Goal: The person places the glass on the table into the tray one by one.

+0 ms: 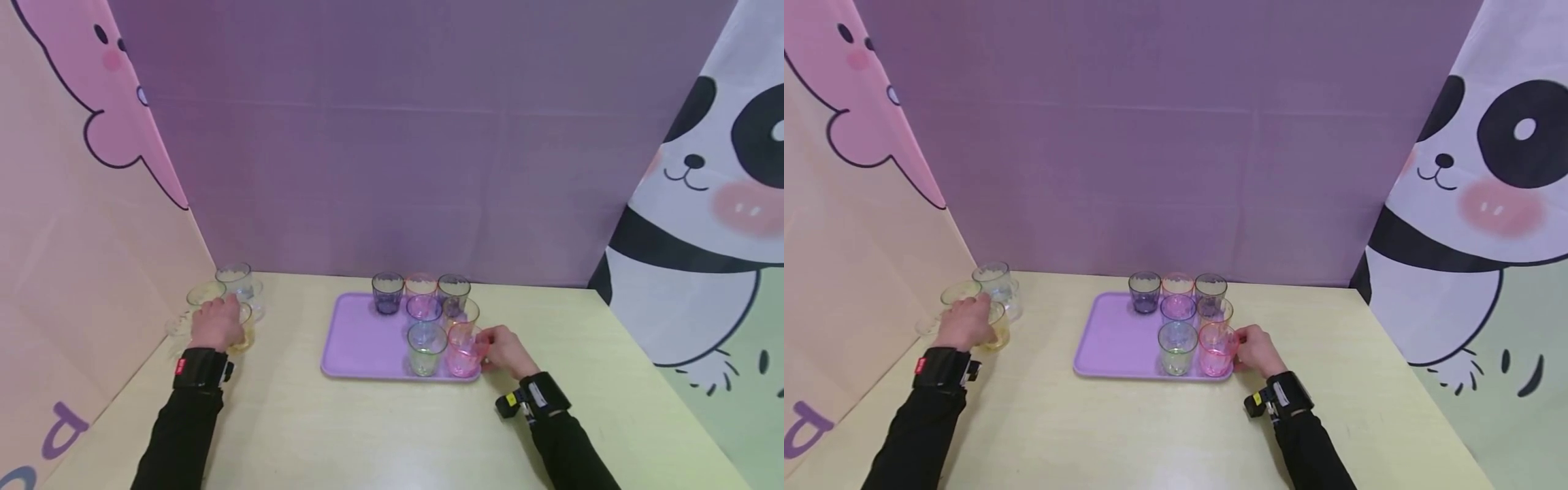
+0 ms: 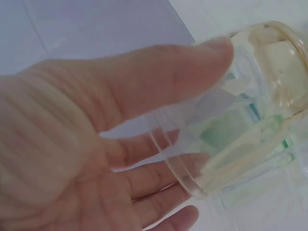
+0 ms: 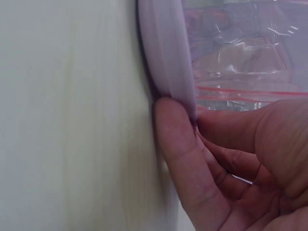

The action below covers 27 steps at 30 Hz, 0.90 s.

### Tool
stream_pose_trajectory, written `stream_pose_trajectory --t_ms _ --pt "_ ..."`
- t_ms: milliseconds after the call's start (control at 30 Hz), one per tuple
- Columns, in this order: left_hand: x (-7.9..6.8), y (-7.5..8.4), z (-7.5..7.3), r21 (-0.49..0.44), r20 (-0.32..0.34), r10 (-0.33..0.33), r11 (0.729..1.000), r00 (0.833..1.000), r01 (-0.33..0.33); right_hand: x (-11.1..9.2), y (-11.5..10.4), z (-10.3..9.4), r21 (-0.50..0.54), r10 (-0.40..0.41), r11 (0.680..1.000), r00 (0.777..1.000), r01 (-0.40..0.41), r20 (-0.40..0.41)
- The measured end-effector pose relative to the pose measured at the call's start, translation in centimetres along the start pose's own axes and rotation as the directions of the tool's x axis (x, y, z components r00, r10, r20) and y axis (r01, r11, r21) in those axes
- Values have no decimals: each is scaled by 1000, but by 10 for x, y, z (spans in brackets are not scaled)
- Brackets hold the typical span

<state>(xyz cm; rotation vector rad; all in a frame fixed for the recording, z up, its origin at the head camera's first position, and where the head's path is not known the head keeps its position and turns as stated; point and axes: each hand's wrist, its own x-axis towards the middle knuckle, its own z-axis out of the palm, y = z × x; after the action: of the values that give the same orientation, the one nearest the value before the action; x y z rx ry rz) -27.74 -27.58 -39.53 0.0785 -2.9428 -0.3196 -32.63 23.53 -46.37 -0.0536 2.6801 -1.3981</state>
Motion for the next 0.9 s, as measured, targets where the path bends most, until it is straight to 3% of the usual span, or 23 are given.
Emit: stream_pose_trajectory --t_ms 333,633,800,900 --pt "4 1 6 -35 -42 -22 999 999 20 1 -1 0 7 9 1000 1000 -9 2" --pt "5 7 9 10 -63 42 999 997 -41 -1 0 0 13 10 1000 1000 -10 4" --pt "7 11 11 -42 -96 72 996 993 -76 -1 -1 -2 15 6 1000 1000 -6 0" --pt "8 17 12 -129 -112 66 988 992 -80 -1 -2 -2 11 0 1000 1000 0 2"
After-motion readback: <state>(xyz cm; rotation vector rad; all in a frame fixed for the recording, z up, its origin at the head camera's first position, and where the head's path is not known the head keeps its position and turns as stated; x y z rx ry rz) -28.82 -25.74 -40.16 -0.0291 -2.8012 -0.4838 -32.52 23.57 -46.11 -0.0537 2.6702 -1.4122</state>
